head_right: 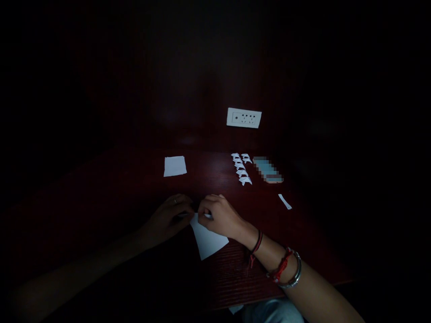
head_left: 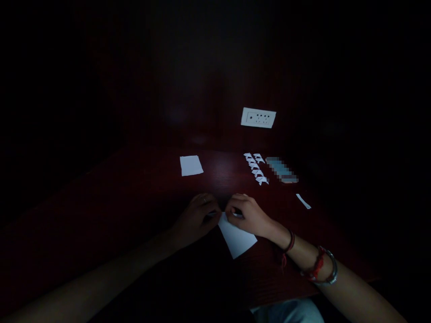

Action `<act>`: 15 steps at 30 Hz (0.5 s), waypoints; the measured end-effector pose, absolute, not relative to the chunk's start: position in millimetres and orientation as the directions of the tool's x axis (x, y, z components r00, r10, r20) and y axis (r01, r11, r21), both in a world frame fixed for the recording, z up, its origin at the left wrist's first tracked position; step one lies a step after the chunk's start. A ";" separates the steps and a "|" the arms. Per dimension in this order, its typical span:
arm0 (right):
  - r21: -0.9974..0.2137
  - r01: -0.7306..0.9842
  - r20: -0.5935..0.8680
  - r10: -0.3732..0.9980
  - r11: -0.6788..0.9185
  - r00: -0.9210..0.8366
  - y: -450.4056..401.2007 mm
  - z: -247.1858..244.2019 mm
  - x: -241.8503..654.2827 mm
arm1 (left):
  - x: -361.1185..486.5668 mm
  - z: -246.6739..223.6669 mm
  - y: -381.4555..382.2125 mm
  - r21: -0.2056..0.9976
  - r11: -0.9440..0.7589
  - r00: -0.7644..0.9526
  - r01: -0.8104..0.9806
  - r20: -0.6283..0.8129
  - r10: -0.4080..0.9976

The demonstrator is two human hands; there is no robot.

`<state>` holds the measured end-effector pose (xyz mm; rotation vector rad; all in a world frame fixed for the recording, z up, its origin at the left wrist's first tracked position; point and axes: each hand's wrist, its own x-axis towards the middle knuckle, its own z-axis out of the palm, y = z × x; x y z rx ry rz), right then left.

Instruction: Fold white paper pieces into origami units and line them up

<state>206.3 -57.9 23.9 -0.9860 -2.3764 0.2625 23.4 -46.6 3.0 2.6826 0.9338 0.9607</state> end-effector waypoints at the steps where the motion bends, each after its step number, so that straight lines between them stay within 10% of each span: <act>1: -0.374 0.594 0.405 0.702 0.712 -0.586 -57.5 24.4 207.9 | 22.2 3.3 -46.3 0.336 -0.799 0.602 0.499 0.528 0.599; 15: -0.378 0.647 0.462 0.741 0.662 -0.488 -39.6 29.9 244.6 | 5.1 4.2 -39.5 0.432 -0.748 0.533 0.505 0.525 0.663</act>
